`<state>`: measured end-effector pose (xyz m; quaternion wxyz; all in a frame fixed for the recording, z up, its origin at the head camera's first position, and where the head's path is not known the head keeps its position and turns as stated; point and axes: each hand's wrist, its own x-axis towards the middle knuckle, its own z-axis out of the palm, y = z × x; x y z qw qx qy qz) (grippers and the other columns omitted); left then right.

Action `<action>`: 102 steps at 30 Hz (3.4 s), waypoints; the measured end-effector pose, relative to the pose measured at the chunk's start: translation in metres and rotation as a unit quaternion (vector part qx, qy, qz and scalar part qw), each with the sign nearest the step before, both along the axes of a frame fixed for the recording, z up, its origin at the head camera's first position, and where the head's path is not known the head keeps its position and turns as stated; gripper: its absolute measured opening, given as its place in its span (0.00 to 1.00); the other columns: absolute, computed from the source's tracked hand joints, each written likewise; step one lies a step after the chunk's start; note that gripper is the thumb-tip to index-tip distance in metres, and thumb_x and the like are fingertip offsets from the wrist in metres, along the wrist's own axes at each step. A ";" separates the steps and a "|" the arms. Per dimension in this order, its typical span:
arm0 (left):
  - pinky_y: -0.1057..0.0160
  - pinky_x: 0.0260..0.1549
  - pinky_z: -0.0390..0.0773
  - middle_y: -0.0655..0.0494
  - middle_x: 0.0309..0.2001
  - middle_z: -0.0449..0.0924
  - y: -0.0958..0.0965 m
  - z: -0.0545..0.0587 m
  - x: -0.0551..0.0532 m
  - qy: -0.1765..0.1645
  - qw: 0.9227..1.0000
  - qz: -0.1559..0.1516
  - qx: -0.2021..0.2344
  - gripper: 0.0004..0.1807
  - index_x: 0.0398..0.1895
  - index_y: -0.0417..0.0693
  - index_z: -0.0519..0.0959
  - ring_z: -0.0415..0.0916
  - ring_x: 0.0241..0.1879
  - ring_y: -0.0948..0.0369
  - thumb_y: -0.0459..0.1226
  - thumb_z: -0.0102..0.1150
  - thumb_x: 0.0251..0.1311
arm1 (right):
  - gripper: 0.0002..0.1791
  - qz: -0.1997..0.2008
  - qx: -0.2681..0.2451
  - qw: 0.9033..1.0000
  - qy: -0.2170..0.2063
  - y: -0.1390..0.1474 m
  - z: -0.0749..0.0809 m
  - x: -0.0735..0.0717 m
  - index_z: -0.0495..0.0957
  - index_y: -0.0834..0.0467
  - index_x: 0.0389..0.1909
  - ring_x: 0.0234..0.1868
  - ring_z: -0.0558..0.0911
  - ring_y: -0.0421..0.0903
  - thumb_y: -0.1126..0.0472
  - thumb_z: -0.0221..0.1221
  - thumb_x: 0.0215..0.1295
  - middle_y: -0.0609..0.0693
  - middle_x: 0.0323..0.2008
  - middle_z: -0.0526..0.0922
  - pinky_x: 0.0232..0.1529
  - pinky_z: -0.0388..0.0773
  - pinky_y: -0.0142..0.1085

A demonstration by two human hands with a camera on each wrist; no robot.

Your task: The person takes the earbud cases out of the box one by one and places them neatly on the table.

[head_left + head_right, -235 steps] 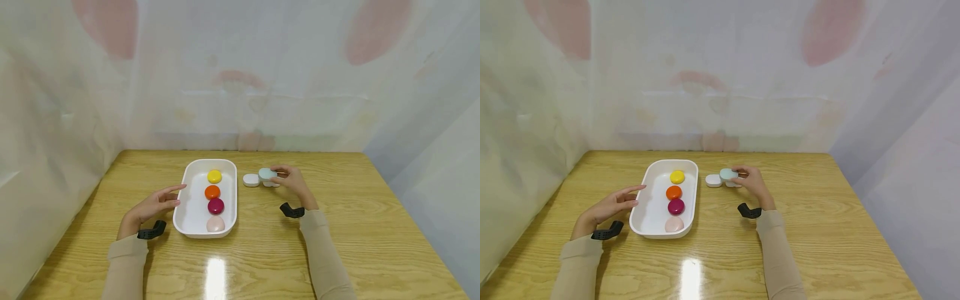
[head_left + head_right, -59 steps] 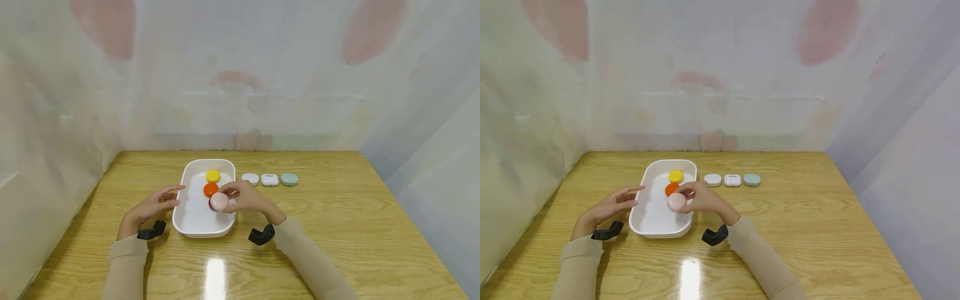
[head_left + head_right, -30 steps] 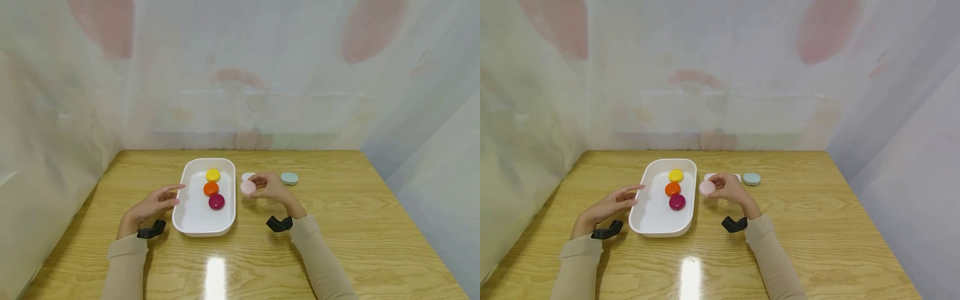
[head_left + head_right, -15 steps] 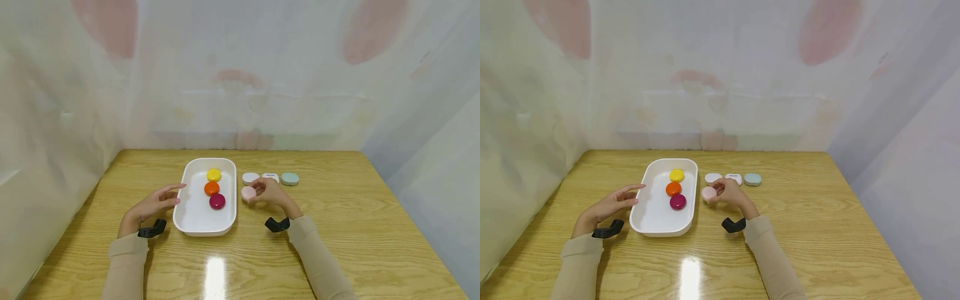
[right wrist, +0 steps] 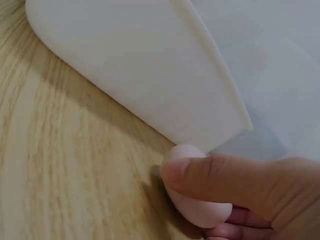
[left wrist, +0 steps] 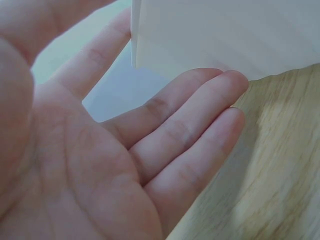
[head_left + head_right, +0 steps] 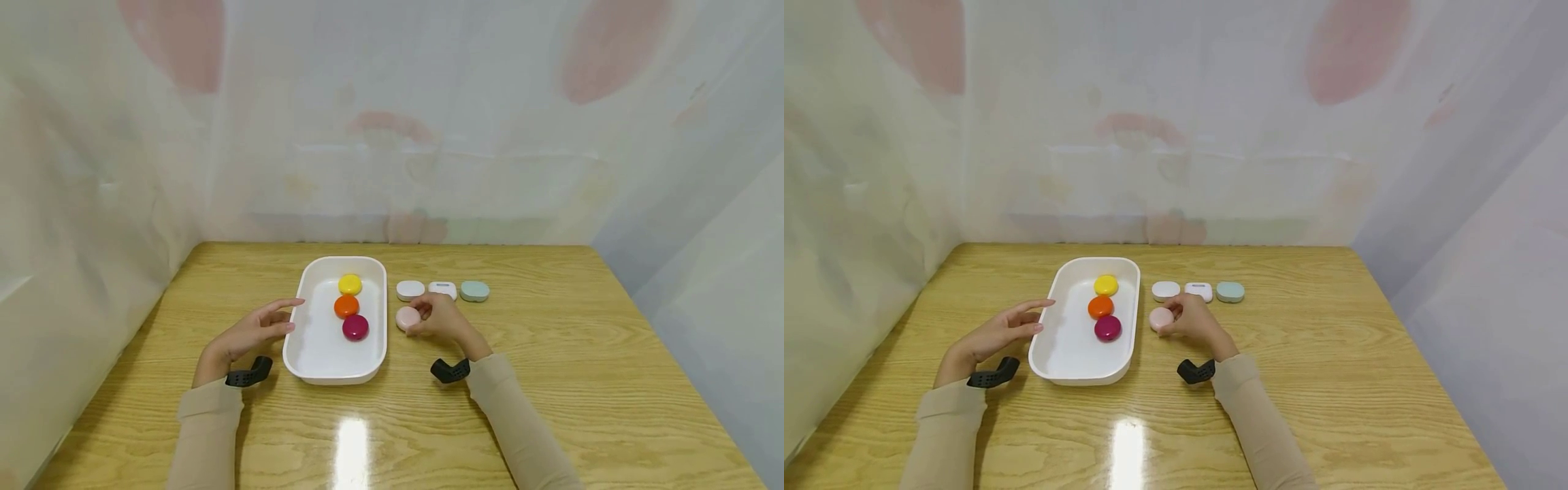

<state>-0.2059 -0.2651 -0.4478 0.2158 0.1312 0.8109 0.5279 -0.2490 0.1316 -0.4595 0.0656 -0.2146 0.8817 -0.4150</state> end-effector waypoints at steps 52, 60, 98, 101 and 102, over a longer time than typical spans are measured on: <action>0.66 0.55 0.74 0.33 0.64 0.68 -0.004 -0.003 -0.001 0.003 1.000 -0.015 0.014 0.32 0.74 0.48 0.55 0.74 0.55 0.60 0.42 0.51 0.70 | 0.21 0.048 -0.124 0.991 -0.006 -0.077 0.052 0.049 0.78 0.71 0.47 0.46 0.83 0.62 0.66 0.68 0.55 0.68 0.45 0.83 0.51 0.82 0.44; 0.49 0.62 0.70 0.35 0.66 0.67 -0.003 -0.004 0.000 -0.004 1.000 -0.003 0.001 0.31 0.73 0.52 0.57 0.71 0.59 0.54 0.43 0.52 0.69 | 0.22 0.040 -0.015 0.999 -0.016 -0.105 0.049 0.043 0.80 0.67 0.49 0.47 0.83 0.55 0.64 0.70 0.53 0.62 0.46 0.84 0.53 0.80 0.43; 0.49 0.61 0.71 0.33 0.65 0.67 0.000 -0.001 -0.001 -0.005 1.000 -0.004 0.005 0.33 0.74 0.49 0.56 0.70 0.60 0.49 0.43 0.52 0.69 | 0.17 0.062 0.314 0.946 0.057 -0.129 0.045 0.028 0.82 0.54 0.43 0.37 0.76 0.42 0.59 0.72 0.51 0.46 0.37 0.84 0.41 0.76 0.29; 0.49 0.61 0.71 0.34 0.65 0.68 0.000 0.000 0.000 -0.005 1.000 -0.001 0.001 0.33 0.74 0.50 0.56 0.71 0.60 0.50 0.44 0.52 0.69 | 0.19 0.054 0.286 0.955 0.050 -0.128 0.045 0.028 0.82 0.55 0.45 0.38 0.77 0.41 0.58 0.73 0.50 0.47 0.40 0.85 0.42 0.77 0.29; 0.48 0.62 0.71 0.34 0.65 0.68 0.000 0.000 0.000 -0.005 1.000 0.001 -0.001 0.33 0.74 0.50 0.56 0.70 0.60 0.50 0.44 0.52 0.69 | 0.20 0.054 0.270 0.960 0.046 -0.127 0.045 0.028 0.82 0.55 0.45 0.39 0.78 0.41 0.58 0.73 0.50 0.47 0.41 0.85 0.42 0.77 0.28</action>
